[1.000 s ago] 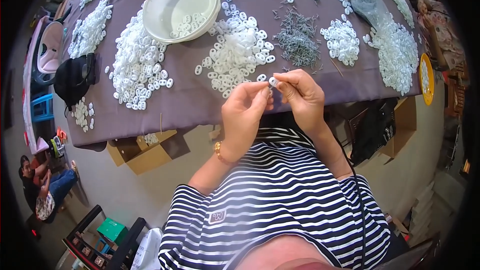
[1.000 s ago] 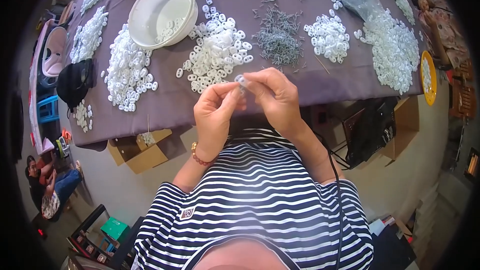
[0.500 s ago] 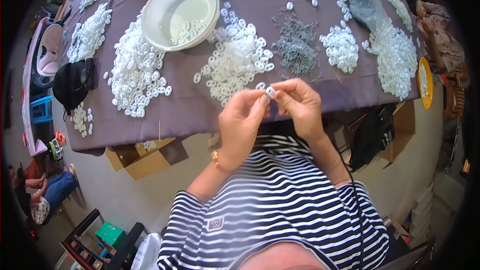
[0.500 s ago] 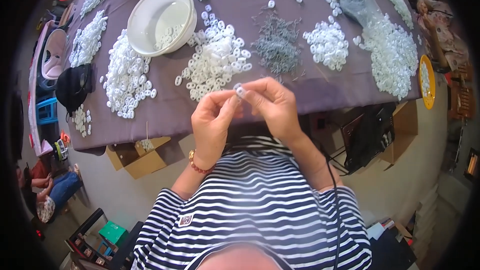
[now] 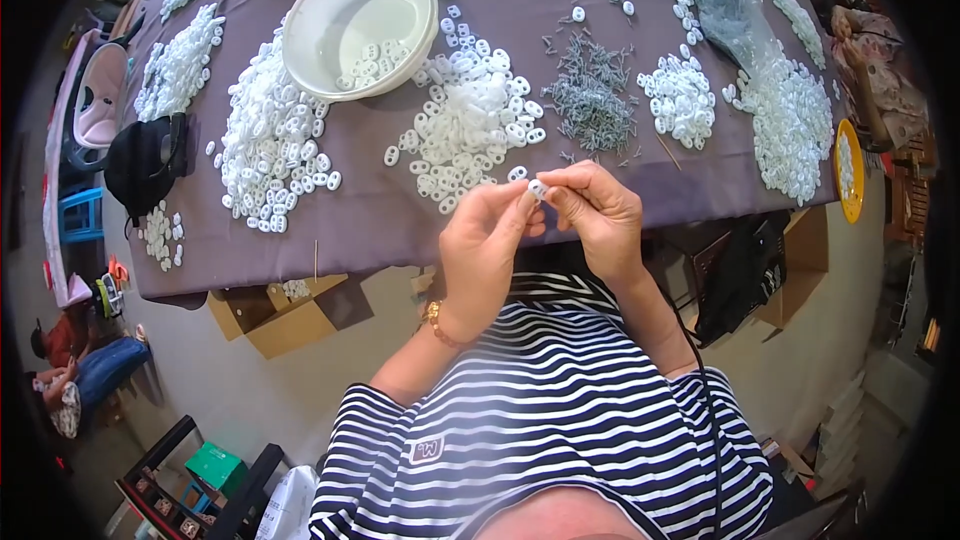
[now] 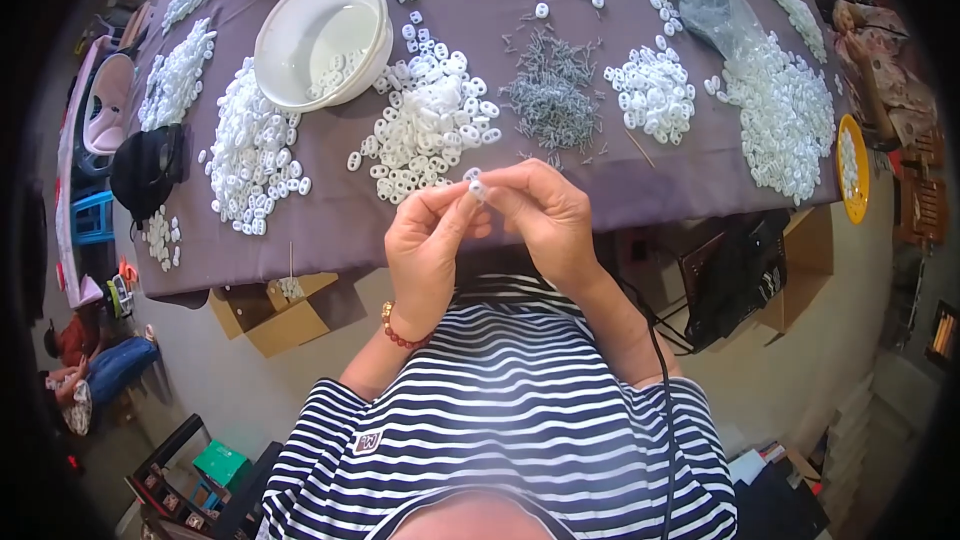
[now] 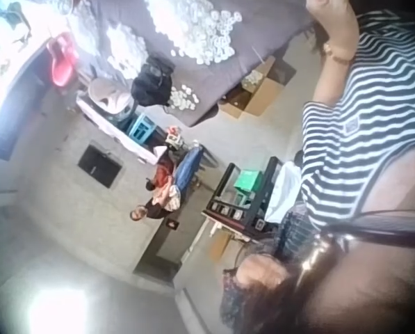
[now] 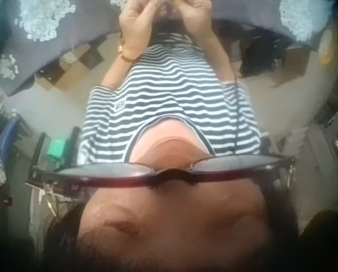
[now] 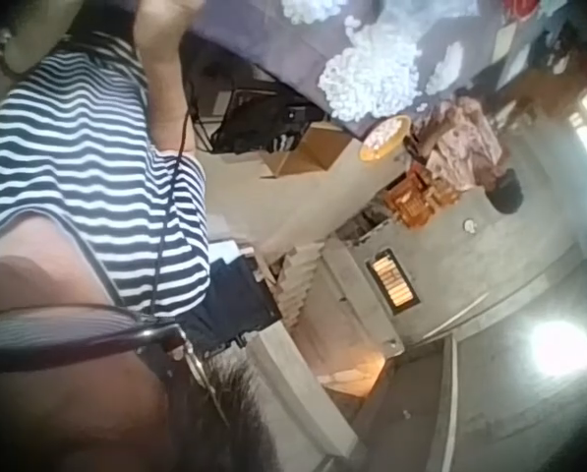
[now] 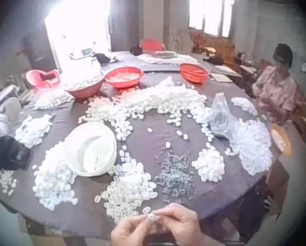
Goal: The person assembles plastic fasteners by picking up white components and small grey pins from piles on the table and fitting them together by hand.
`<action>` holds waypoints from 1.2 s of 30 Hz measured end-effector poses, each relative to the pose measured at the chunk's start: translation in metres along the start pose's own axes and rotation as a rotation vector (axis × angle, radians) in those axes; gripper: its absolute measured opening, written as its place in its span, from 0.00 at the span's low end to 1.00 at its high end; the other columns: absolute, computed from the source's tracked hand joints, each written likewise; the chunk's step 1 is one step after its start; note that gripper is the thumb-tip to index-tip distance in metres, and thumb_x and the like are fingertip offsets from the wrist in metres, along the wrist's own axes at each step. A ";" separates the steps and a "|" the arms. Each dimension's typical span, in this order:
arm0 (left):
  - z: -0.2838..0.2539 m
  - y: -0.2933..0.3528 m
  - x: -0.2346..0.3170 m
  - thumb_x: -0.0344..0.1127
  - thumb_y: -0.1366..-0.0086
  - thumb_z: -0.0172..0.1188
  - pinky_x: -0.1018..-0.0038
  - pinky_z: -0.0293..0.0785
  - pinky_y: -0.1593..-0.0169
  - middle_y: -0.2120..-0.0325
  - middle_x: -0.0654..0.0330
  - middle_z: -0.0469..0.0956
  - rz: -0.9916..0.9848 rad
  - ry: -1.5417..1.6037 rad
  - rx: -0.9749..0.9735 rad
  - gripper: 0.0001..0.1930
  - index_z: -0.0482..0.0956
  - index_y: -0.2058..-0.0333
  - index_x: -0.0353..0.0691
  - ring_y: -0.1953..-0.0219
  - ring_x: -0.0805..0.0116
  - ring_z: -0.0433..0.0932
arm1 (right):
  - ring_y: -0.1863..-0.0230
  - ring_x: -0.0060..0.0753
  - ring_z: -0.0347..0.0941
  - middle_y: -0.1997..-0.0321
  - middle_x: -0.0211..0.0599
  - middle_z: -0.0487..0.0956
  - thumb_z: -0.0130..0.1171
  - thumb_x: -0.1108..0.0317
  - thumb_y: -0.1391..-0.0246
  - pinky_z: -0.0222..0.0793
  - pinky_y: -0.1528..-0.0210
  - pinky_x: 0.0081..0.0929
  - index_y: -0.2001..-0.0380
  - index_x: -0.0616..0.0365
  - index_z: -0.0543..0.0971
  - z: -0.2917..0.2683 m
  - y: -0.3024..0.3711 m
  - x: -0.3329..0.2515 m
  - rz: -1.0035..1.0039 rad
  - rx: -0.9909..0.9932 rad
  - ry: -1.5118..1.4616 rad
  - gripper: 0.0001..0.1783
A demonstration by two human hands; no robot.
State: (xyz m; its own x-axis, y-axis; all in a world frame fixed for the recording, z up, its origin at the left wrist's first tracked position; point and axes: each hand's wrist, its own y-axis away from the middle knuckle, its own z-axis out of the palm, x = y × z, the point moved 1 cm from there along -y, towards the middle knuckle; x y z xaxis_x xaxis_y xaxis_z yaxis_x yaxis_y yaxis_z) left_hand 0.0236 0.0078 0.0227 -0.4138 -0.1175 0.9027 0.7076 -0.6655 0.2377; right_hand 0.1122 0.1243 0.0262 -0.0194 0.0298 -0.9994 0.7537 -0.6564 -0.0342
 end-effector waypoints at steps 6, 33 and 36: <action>-0.001 0.002 0.003 0.29 0.30 0.58 0.77 0.80 0.55 0.59 0.57 0.80 -0.098 0.063 -0.025 0.12 0.77 0.52 0.28 0.59 0.72 0.81 | 0.66 0.15 0.69 0.63 0.28 0.76 0.60 0.78 0.40 0.66 0.65 0.13 0.59 0.63 0.83 0.000 0.005 0.006 -0.007 0.016 0.027 0.07; -0.005 0.001 0.007 0.26 0.31 0.57 0.76 0.82 0.53 0.58 0.56 0.82 -0.070 0.139 -0.077 0.13 0.75 0.49 0.29 0.58 0.74 0.81 | 0.65 0.30 0.71 0.60 0.36 0.78 0.68 0.75 0.51 0.66 0.58 0.27 0.53 0.58 0.81 -0.005 0.000 -0.009 -0.491 -0.026 0.597 0.19; -0.007 -0.001 0.003 0.25 0.29 0.55 0.76 0.81 0.51 0.56 0.54 0.80 -0.019 0.122 -0.144 0.13 0.74 0.48 0.28 0.55 0.71 0.80 | 0.64 0.30 0.72 0.62 0.32 0.79 0.70 0.69 0.52 0.60 0.55 0.30 0.54 0.56 0.82 -0.009 -0.001 -0.010 -0.493 -0.028 0.680 0.19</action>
State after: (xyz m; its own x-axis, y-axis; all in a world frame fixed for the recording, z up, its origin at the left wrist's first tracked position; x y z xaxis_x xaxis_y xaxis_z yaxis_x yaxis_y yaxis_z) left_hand 0.0177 0.0023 0.0228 -0.4991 -0.1867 0.8462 0.6133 -0.7660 0.1927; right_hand 0.1176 0.1313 0.0361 0.0431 0.7621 -0.6460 0.7790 -0.4305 -0.4559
